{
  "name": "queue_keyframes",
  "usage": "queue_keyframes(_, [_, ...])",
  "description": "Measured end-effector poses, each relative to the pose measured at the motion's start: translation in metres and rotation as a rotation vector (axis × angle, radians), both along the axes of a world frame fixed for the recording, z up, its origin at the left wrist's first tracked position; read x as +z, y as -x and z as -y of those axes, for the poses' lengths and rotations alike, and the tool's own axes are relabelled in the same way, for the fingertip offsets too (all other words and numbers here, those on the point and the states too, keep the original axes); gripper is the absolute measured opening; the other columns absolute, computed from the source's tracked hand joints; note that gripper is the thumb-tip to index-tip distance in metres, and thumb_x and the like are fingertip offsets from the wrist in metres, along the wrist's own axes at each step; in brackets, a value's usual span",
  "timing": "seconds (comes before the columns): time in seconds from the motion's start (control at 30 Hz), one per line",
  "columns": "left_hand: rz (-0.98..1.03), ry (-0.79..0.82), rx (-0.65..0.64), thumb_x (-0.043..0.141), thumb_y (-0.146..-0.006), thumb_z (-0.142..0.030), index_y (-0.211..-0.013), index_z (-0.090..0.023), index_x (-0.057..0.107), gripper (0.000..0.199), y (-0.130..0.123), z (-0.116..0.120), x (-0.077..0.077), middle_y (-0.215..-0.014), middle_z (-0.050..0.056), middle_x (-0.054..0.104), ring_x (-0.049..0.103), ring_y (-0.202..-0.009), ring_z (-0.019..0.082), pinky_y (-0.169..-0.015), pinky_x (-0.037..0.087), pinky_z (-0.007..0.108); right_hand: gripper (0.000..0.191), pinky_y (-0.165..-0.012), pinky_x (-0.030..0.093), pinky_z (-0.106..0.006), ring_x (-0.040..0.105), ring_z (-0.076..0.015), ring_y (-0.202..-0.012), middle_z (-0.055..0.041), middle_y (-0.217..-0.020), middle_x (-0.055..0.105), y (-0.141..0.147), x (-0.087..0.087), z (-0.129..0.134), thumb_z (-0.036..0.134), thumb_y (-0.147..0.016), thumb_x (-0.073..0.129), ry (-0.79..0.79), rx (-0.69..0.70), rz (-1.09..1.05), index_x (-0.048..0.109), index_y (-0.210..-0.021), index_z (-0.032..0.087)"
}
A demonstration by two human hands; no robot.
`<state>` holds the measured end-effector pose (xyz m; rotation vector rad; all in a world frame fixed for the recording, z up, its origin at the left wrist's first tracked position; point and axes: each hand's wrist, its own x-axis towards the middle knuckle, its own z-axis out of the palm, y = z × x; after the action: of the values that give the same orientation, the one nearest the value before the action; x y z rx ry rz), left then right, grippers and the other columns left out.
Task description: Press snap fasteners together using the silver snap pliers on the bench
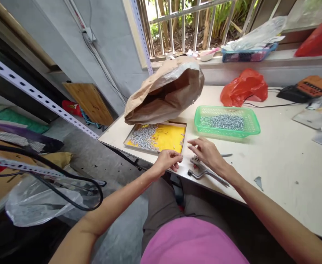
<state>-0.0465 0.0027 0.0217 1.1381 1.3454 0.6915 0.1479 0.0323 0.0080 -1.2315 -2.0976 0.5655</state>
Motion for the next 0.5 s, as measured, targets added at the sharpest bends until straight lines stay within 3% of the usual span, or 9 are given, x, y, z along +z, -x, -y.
queue_keyframes(0.13, [-0.083,0.082,-0.108,0.064,-0.074,-0.021,-0.076,-0.010,0.063,0.012,-0.024,0.003,-0.021,-0.056,-0.003,0.056,0.046,-0.040,0.004,-0.037,0.036,0.014,0.032,-0.074,0.048,-0.032,0.061,-0.0195,-0.083,-0.0087,-0.099,0.059,-0.053,-0.013,0.061,0.036,-0.093,0.039,0.059,0.003,0.269,0.061,-0.110,0.020])
queue_keyframes(0.23, [-0.125,0.102,-0.183,0.062,-0.074,-0.023,-0.068,-0.011,0.062,0.014,-0.031,-0.001,-0.029,-0.047,-0.006,0.050,0.037,-0.036,0.003,-0.035,0.026,0.015,0.030,-0.068,0.049,-0.032,0.060,-0.0192,-0.080,-0.0090,-0.098,0.058,-0.072,-0.027,0.090,0.031,-0.093,0.037,0.117,-0.029,0.377,0.059,-0.111,0.020])
queue_keyframes(0.37, [-0.193,0.147,-0.261,0.064,-0.072,-0.030,-0.058,-0.012,0.059,0.023,-0.035,-0.007,-0.032,-0.040,-0.006,0.044,0.033,-0.034,0.003,-0.036,0.022,0.018,0.029,-0.067,0.048,-0.031,0.059,-0.0178,-0.076,-0.0071,-0.091,0.057,-0.079,-0.034,0.099,0.025,-0.094,0.032,0.148,-0.070,0.407,0.059,-0.102,0.021])
queue_keyframes(0.5, [-0.250,0.262,-0.263,0.068,-0.069,-0.028,-0.060,-0.012,0.060,0.020,-0.039,-0.015,-0.032,-0.038,-0.007,0.045,0.034,-0.033,0.003,-0.036,0.022,0.017,0.028,-0.067,0.046,-0.030,0.057,-0.0173,-0.075,-0.0064,-0.087,0.056,-0.080,-0.033,0.095,0.023,-0.094,0.031,0.138,-0.064,0.414,0.059,-0.093,0.020])
